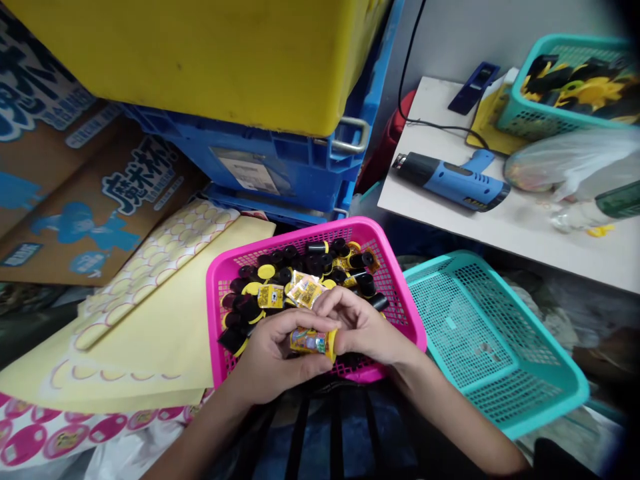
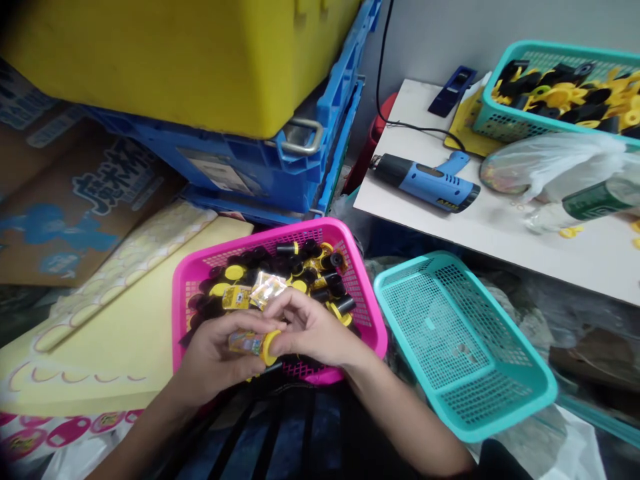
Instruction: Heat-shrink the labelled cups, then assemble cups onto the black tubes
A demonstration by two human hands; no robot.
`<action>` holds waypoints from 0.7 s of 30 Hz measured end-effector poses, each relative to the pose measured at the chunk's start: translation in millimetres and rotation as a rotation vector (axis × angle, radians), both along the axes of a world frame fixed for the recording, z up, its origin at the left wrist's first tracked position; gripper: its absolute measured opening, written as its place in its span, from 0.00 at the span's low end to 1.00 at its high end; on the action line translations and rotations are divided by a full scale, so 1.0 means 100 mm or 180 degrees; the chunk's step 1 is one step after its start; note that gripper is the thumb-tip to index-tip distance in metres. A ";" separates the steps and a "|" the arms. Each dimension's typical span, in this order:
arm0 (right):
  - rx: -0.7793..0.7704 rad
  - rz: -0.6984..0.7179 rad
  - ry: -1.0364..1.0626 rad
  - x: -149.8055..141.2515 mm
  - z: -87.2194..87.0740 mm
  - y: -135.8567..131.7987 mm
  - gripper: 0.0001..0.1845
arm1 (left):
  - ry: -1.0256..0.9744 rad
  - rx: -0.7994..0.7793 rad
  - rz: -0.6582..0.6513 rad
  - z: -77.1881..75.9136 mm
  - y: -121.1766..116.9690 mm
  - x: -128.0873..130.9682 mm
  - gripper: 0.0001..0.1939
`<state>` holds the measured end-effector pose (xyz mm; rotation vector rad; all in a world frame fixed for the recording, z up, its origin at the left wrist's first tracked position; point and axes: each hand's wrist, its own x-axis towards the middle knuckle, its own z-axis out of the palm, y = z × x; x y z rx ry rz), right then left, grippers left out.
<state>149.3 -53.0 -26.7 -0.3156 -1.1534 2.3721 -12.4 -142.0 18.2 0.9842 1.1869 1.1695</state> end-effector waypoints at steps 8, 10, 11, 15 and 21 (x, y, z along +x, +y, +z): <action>0.0298 -0.0434 -0.0660 -0.02 -0.09 -0.02 0.19 | 0.0303 -0.0248 0.0130 -0.12 0.07 -0.03 0.13; 0.0681 -0.0829 -0.0797 -0.02 -0.09 -0.02 0.18 | 0.0334 -0.0423 0.0435 -0.13 0.12 -0.01 0.14; 0.0930 -0.0964 -0.0796 -0.02 -0.07 -0.02 0.19 | 0.0296 -0.0421 0.0569 -0.13 0.13 0.00 0.14; 0.1835 -0.1071 -0.0861 -0.01 0.01 -0.04 0.19 | -0.0623 -0.0524 0.0645 -0.14 0.10 -0.05 0.19; 0.1532 -0.1068 -0.0361 -0.01 0.02 -0.05 0.22 | -0.1120 -0.0820 0.0444 -0.17 -0.02 -0.17 0.12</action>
